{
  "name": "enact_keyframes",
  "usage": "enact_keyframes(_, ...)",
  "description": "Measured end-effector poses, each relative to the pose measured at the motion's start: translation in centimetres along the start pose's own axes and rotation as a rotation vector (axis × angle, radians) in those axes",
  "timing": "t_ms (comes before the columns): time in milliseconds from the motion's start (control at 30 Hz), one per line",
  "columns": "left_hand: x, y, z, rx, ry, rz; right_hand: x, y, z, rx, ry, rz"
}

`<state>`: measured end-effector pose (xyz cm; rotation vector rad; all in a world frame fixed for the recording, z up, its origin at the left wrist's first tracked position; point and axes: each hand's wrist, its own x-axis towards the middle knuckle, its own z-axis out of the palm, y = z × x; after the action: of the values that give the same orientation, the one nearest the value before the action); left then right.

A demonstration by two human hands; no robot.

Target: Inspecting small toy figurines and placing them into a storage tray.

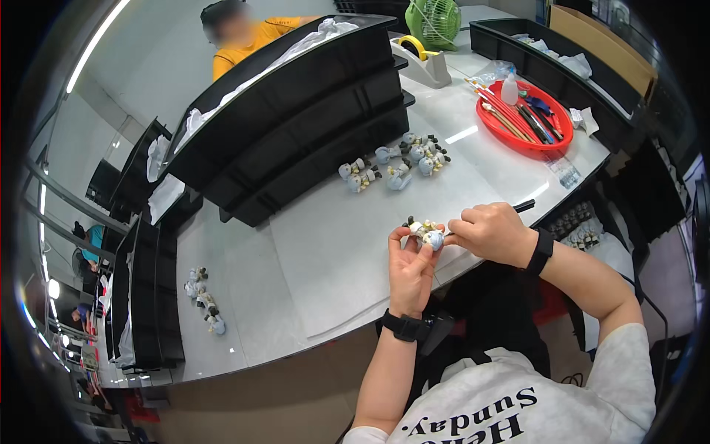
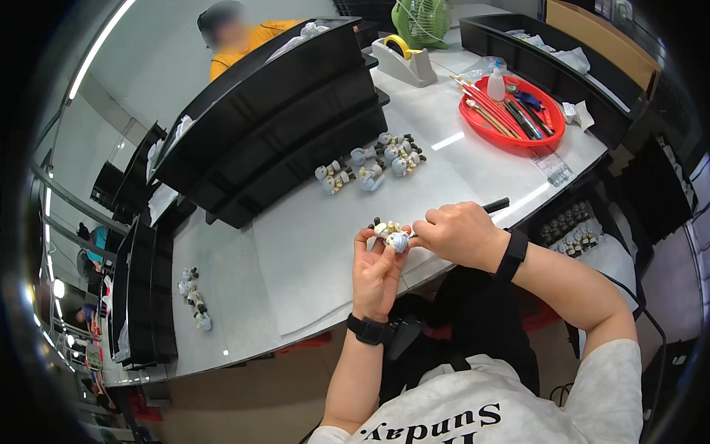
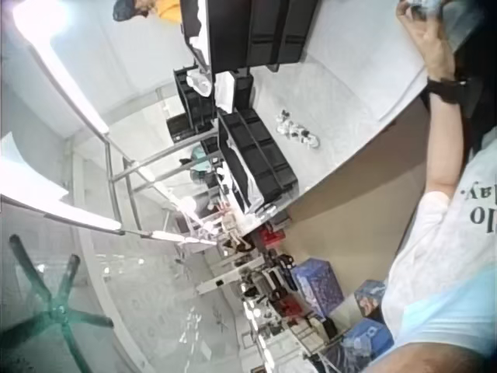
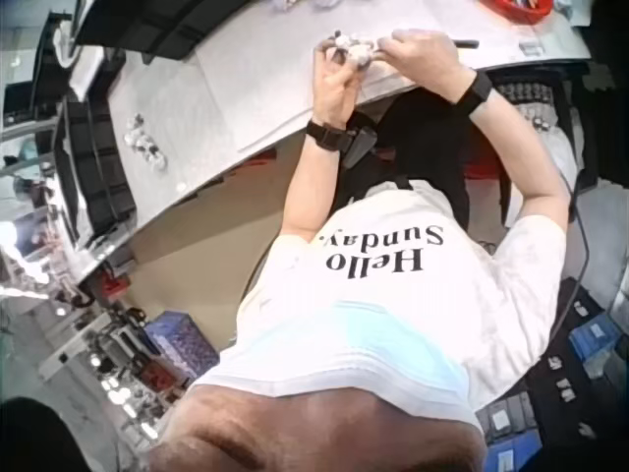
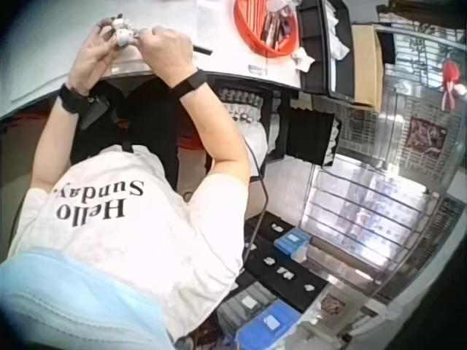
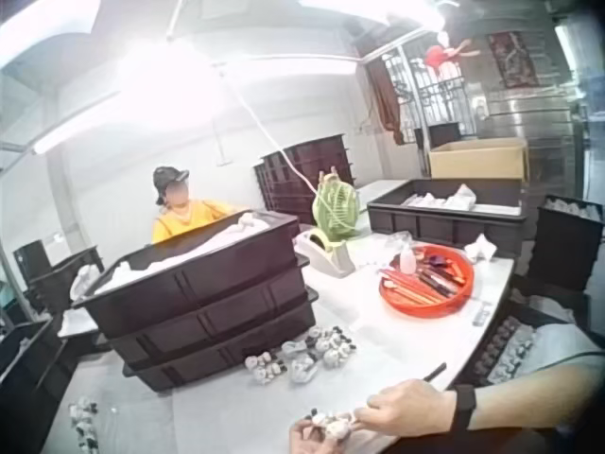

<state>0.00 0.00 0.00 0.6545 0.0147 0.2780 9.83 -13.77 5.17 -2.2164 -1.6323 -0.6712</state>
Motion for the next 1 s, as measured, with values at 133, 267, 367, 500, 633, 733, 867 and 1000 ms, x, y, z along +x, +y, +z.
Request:
enact_keyframes(133, -0.09, -0.01, 0.21, -0.012, 0.013, 0.020, -0.08, -0.03, -0.08, 0.000, -0.008, -0.008)
enact_keyframes(267, -0.08, 0.38, 0.38, -0.078, 0.023, -0.006, -0.19, -0.06, -0.01, 0.006, -0.025, 0.004)
enact_keyframes(367, 0.03, 0.35, 0.41, -0.093, 0.041, -0.011, -0.19, -0.09, 0.04, 0.014, -0.031, 0.015)
enact_keyframes(500, -0.02, 0.07, 0.38, -0.033, 0.047, 0.013, -0.17, -0.12, 0.01, 0.018, -0.041, 0.017)
enact_keyframes(633, 0.00, -0.02, 0.34, -0.009, 0.031, 0.026, -0.21, -0.13, 0.03, 0.016, -0.067, 0.026)
enact_keyframes(733, 0.06, -0.02, 0.37, -0.003, 0.034, 0.025, -0.18, -0.03, 0.04, 0.022, -0.074, 0.023)
enact_keyframes(867, 0.06, 0.01, 0.30, 0.011, 0.030, 0.020, -0.02, -0.06, -0.12, 0.031, -0.091, 0.019)
enact_keyframes(1000, 0.06, 0.07, 0.48, 0.014, 0.028, 0.020, -0.01, 0.00, -0.13, 0.032, -0.095, 0.013)
